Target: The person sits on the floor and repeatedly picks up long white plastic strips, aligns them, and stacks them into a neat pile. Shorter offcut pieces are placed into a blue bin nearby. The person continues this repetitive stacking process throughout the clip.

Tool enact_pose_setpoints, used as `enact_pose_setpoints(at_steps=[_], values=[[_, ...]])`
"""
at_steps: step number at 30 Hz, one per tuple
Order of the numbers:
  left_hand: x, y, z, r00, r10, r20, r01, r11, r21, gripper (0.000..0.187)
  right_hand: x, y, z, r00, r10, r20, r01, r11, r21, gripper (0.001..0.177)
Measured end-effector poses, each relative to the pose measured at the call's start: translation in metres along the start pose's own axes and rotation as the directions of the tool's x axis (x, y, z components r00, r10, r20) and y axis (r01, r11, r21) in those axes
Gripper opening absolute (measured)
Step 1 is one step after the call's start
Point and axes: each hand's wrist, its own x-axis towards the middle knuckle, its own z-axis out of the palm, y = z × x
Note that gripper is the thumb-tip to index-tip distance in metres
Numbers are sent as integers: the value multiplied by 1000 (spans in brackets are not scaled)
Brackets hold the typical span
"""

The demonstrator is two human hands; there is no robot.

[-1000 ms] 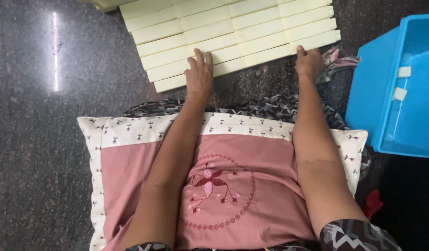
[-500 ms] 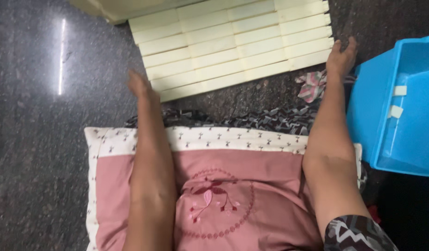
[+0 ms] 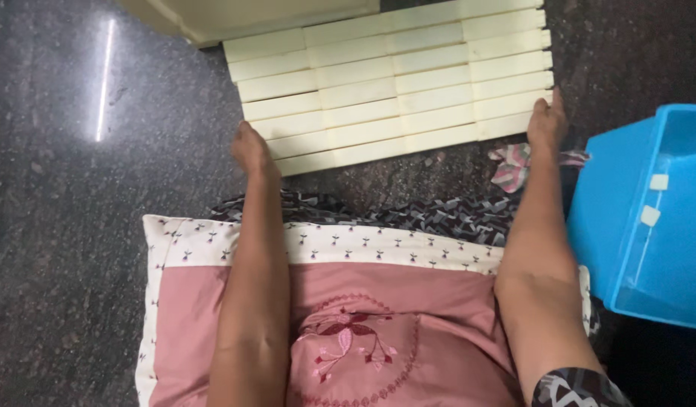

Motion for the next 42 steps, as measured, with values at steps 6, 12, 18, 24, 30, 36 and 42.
enact_pose_setpoints(at_steps=[6,12,18,24,30,36,42], values=[[36,40,14,947,321,29,-323,940,110,69,32,-44,-9,996,-89,-19,85,981,-175,56],[77,38,31,928,255,272,-190,951,-243,72,80,-74,0,990,4,144,-36,974,222,55],[98,20,42,940,228,255,-166,955,-245,71,87,-70,20,988,-71,134,49,986,156,51],[95,35,36,879,414,235,-355,899,-259,68,104,-115,3,986,-69,149,42,982,183,56],[53,45,46,751,540,380,-644,471,602,67,107,-125,34,923,-354,152,379,905,-196,51],[35,51,46,714,546,438,-630,227,743,77,73,-114,54,953,-292,86,302,877,-374,62],[42,53,29,705,548,450,-643,227,731,77,34,-129,52,972,-224,76,237,913,-331,64]])
